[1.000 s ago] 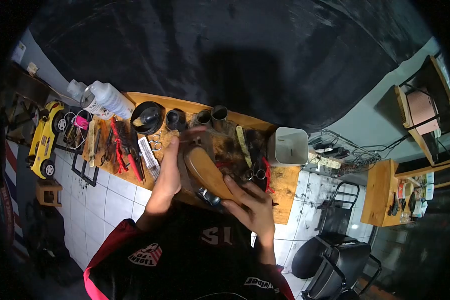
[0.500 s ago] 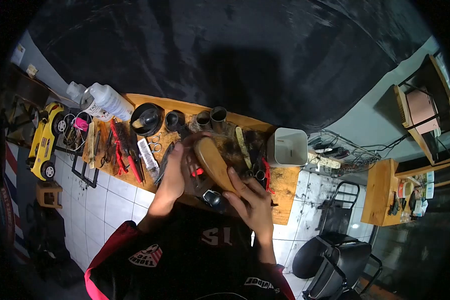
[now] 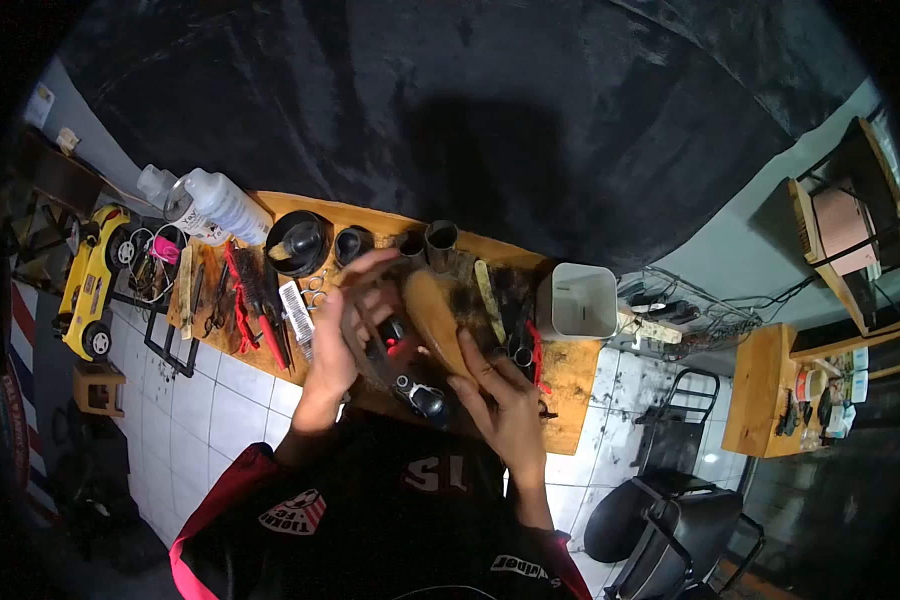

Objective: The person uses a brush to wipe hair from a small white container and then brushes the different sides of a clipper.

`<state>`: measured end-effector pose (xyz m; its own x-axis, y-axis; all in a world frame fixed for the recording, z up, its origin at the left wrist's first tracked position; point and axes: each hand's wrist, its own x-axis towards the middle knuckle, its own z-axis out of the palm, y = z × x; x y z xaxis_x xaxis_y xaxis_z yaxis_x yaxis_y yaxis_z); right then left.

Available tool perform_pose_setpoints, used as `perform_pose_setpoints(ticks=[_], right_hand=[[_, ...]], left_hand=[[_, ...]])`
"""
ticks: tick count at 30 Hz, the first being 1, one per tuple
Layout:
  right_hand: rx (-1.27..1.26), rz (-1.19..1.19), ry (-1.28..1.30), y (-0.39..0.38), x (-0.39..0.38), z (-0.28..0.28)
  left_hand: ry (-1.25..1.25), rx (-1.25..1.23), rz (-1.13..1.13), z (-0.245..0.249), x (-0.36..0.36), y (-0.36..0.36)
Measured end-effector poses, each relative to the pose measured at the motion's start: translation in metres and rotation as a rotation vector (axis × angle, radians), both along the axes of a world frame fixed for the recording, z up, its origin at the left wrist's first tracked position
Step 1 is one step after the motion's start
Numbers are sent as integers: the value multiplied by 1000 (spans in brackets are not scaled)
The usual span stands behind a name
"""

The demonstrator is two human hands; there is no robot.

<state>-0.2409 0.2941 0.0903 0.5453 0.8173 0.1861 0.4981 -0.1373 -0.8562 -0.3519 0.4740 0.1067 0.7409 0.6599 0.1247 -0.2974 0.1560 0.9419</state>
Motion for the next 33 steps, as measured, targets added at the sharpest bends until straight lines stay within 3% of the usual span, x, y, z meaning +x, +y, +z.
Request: perform_pose_setpoints(ticks=[7,12,15,16,18,21,25,26,29,31,33], right_hand=[[123,368,90,-13,10,4],[54,-13,356,4,-6,0],[-27,80,426,0,-8,7],[64,183,318,-1,-7,4],[159,305,248,-7,-2,-3],[39,331,251,-19,12,-13],[44,33,288,-8,6,-10],[89,-8,287,-5,4,-11],[61,125,215,-4,0,-1],[126,280,155,-9,4,-12],[87,327,215,-14,5,-16]], left_hand=[[-1,-44,114,-3,2,2],[-142,262,69,-12,10,-10],[-27,340,142,-14,9,-7],[-19,361,147,-15,8,-2],[-93,201,142,-12,7,1],[-99,131,160,-9,3,6],[-145,71,5,-2,6,-7],[93,312,-29,-9,5,-2],[90,298,56,-17,13,-6],[-38,-32,26,-12,15,2],[-66,-69,90,-7,9,7]])
